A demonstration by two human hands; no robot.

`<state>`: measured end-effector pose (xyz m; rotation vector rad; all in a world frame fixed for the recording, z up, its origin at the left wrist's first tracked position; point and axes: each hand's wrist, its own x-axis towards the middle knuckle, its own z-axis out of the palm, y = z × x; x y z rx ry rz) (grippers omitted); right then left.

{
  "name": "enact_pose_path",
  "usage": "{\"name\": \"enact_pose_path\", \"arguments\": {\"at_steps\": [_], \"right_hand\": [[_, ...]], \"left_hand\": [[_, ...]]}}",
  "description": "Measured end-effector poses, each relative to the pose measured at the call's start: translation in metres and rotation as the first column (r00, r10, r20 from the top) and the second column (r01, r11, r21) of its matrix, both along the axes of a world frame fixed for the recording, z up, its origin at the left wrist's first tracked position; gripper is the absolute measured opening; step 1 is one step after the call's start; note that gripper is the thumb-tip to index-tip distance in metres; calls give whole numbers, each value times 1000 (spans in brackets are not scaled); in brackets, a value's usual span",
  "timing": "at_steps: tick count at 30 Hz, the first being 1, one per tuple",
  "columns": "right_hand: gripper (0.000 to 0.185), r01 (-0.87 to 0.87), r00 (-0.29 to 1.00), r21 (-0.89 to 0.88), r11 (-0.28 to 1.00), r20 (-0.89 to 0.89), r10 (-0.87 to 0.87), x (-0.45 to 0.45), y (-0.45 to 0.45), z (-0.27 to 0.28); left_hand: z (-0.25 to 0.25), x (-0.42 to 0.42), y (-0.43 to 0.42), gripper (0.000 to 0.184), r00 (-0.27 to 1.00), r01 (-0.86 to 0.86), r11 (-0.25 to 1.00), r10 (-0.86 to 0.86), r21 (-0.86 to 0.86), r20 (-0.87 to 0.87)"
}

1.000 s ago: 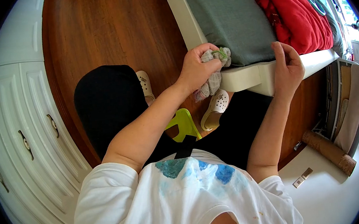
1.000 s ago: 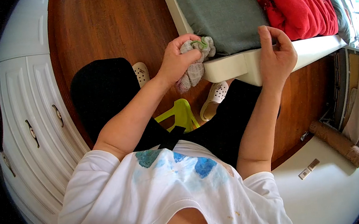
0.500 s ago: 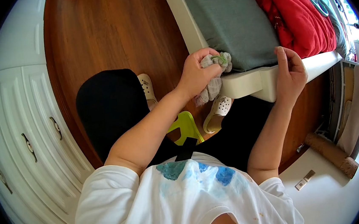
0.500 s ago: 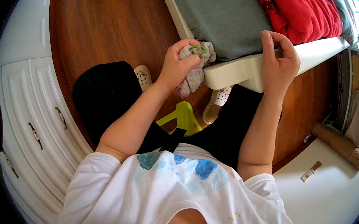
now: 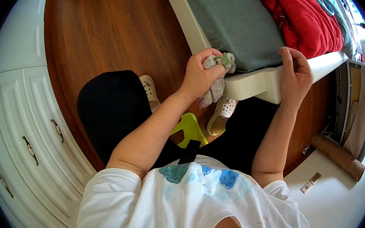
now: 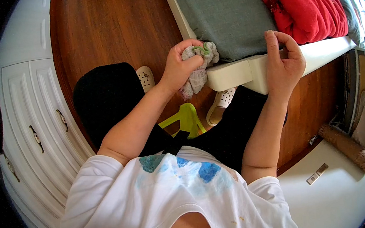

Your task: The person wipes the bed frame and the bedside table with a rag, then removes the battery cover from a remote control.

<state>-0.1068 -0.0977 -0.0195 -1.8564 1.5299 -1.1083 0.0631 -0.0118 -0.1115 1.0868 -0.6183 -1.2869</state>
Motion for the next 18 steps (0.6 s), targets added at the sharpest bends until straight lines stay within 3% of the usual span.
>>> {"name": "enact_pose_path", "arguments": {"at_steps": [6,9,12,18], "right_hand": [[15,-33,995,-86,996,96,41,-2,-5,-8],[15,-11,1000,9,1000,27,11,-1,-1,-2],[16,-12,999,-79,997,45,15,-3,-4,-7],[15,-13,1000,4,1000,13,13,-1,-1,-1]], "left_hand": [[0,0,0,16,1000,9,1000,-9,6,-5],[1,0,0,16,1000,-3,1000,3,-2,0],[1,0,0,16,1000,0,1000,0,0,5],[-1,0,0,15,1000,6,1000,-6,0,13]]}}
